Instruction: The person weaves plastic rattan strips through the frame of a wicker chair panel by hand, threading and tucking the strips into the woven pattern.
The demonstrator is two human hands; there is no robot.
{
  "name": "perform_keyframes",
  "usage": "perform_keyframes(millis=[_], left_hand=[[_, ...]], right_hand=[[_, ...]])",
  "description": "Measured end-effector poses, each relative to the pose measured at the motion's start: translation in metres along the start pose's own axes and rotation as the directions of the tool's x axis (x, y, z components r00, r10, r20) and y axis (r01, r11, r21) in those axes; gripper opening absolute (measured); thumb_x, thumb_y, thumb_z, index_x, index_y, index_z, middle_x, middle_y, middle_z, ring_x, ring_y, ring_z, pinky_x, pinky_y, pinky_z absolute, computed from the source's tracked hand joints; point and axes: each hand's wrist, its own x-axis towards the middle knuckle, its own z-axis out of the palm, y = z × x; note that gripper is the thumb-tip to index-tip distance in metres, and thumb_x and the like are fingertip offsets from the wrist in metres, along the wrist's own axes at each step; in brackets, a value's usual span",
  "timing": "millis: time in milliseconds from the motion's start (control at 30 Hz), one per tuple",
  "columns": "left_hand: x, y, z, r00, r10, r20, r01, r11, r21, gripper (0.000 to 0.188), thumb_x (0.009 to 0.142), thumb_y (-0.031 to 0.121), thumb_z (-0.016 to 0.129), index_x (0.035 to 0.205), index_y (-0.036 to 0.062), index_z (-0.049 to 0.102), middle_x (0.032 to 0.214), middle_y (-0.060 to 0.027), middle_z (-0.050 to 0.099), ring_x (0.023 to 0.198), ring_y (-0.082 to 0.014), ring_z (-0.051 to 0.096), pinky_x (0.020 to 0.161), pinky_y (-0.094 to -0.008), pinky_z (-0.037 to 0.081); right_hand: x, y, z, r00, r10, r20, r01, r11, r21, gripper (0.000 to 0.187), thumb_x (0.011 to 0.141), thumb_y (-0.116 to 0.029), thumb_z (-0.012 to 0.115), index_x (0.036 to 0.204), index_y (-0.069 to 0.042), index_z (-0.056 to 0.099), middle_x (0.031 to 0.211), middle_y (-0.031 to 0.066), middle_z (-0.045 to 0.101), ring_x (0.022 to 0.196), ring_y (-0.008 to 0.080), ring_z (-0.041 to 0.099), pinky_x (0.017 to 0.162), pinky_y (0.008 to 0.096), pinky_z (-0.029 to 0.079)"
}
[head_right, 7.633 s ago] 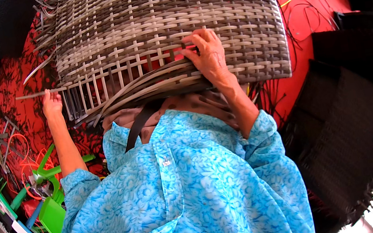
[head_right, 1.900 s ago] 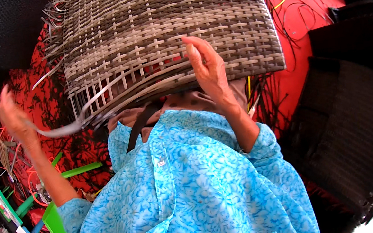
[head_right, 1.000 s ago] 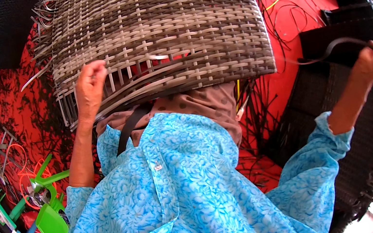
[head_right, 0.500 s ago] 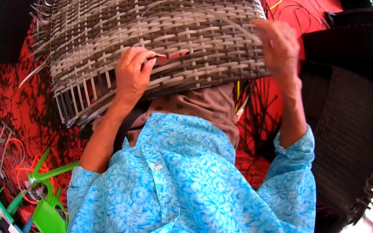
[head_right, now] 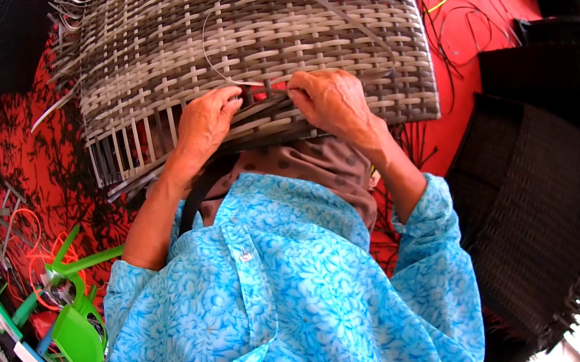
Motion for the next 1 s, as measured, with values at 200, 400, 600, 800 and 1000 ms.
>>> perform_keyframes(millis=[200, 400, 600, 800, 1000], left_hand=[[0.008, 0.003, -0.001, 0.99, -0.061, 0.125, 0.042, 0.989, 0.145, 0.02, 0.086, 0.019, 0.058, 0.1, 0.0059, 0.062, 0.085, -0.0169, 0.064, 0.08, -0.0367, 0.06, 0.068, -0.043, 0.047], [0.011, 0.003, -0.001, 0.989, -0.052, 0.138, 0.037, 0.994, 0.107, 0.016, 0.085, 0.018, 0.06, 0.095, 0.0052, 0.062, 0.075, -0.0179, 0.06, 0.074, -0.0391, 0.058, 0.062, -0.0438, 0.045], [0.016, -0.004, 0.003, 0.984, -0.061, 0.166, 0.045, 0.994, 0.099, 0.015, 0.083, 0.017, 0.062, 0.092, 0.0056, 0.063, 0.075, -0.0169, 0.062, 0.071, -0.0367, 0.059, 0.061, -0.0414, 0.045], [0.017, -0.014, 0.003, 0.964, -0.208, 0.166, 0.239, 0.95, -0.201, 0.013, 0.078, 0.02, 0.066, 0.085, 0.0088, 0.07, 0.07, -0.0056, 0.066, 0.065, -0.0184, 0.064, 0.059, -0.0324, 0.047], [0.014, -0.02, 0.002, 0.943, -0.285, 0.173, 0.328, 0.885, -0.331, 0.015, 0.079, 0.021, 0.066, 0.081, 0.0066, 0.068, 0.063, -0.0035, 0.062, 0.055, -0.0113, 0.055, 0.055, -0.0286, 0.044]], right_hand=[[0.008, -0.006, 0.001, 0.971, 0.239, 0.029, -0.238, 0.971, -0.027, 0.018, 0.08, -0.024, 0.058, 0.076, -0.007, 0.062, 0.065, 0.015, 0.062, 0.063, 0.0348, 0.061, 0.058, 0.0435, 0.048], [0.015, -0.005, 0.008, 0.959, 0.275, 0.074, -0.275, 0.961, -0.016, 0.022, 0.08, -0.027, 0.058, 0.076, -0.007, 0.064, 0.066, 0.0165, 0.062, 0.066, 0.0356, 0.062, 0.061, 0.044, 0.048], [0.013, 0.002, 0.008, 0.954, 0.257, 0.154, -0.269, 0.961, 0.059, 0.025, 0.084, -0.026, 0.057, 0.083, -0.003, 0.064, 0.07, 0.016, 0.062, 0.068, 0.0325, 0.062, 0.062, 0.0403, 0.047], [0.009, 0.0, 0.013, 0.978, 0.184, 0.1, -0.187, 0.982, 0.024, 0.022, 0.086, -0.026, 0.057, 0.086, -0.005, 0.065, 0.072, 0.0145, 0.063, 0.069, 0.0315, 0.062, 0.064, 0.0402, 0.047], [0.025, -0.02, 0.008, 0.986, -0.074, -0.146, 0.027, 0.953, -0.3, 0.02, 0.085, -0.028, 0.059, 0.092, -0.01, 0.065, 0.084, 0.0093, 0.064, 0.079, 0.0269, 0.062, 0.066, 0.0411, 0.044]])
